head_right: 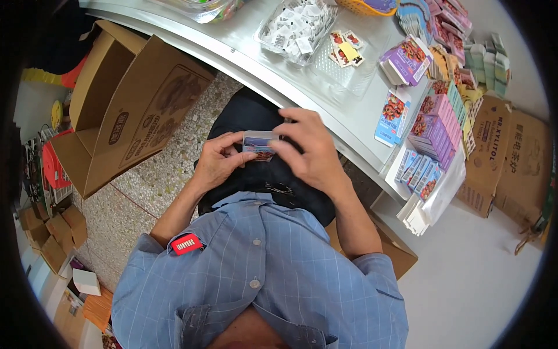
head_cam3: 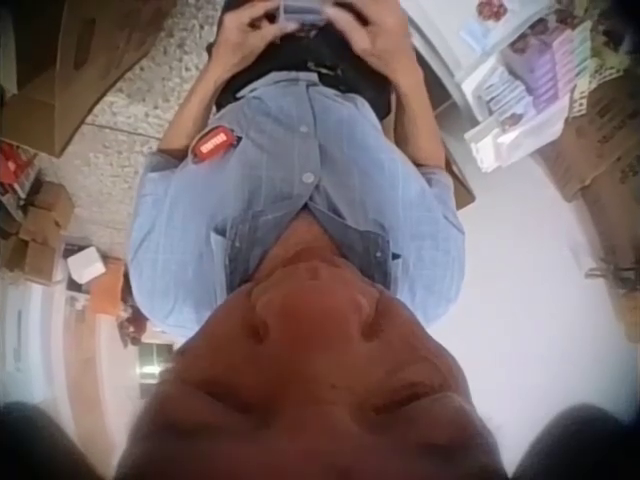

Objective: Packaging small colorful items and stickers into plastic bags and then into boxes.

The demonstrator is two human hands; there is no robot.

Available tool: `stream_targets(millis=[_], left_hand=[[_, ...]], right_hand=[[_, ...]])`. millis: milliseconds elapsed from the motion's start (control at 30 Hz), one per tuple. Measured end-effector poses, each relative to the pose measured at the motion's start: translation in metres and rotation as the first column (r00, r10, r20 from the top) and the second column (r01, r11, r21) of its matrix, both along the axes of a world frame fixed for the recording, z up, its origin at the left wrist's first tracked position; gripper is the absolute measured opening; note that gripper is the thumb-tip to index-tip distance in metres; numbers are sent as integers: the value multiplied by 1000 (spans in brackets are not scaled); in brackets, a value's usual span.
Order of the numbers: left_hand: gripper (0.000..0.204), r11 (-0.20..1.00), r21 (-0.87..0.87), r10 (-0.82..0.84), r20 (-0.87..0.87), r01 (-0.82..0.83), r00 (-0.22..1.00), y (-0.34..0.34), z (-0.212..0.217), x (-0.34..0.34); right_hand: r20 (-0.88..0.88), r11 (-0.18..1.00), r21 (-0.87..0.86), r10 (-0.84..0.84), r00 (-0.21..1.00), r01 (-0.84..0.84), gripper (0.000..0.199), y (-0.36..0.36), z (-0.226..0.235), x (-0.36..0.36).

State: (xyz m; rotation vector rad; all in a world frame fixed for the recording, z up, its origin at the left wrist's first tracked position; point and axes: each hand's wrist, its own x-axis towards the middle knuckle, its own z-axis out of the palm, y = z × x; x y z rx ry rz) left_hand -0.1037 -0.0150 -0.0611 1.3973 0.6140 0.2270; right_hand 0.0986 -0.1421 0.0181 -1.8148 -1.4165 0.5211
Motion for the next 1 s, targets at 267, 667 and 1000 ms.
stream_targets(millis=[267,667,1000], left_hand=[[43,989,-144,-26,-70,16,997,4,3,-2],[44,761,-645,-6,-111,-67,994,22,7,2],[38,808,-586,-67,-183,-54,981,22,7,5]], right_hand=[[-882,929,-355,-370,292,105,24,-17,-53,-16],[-884,925,-369,-378,276,87,19,-1,-70,-21],[-759,889,-454,-420,497,57,23,4,-66,-28]])
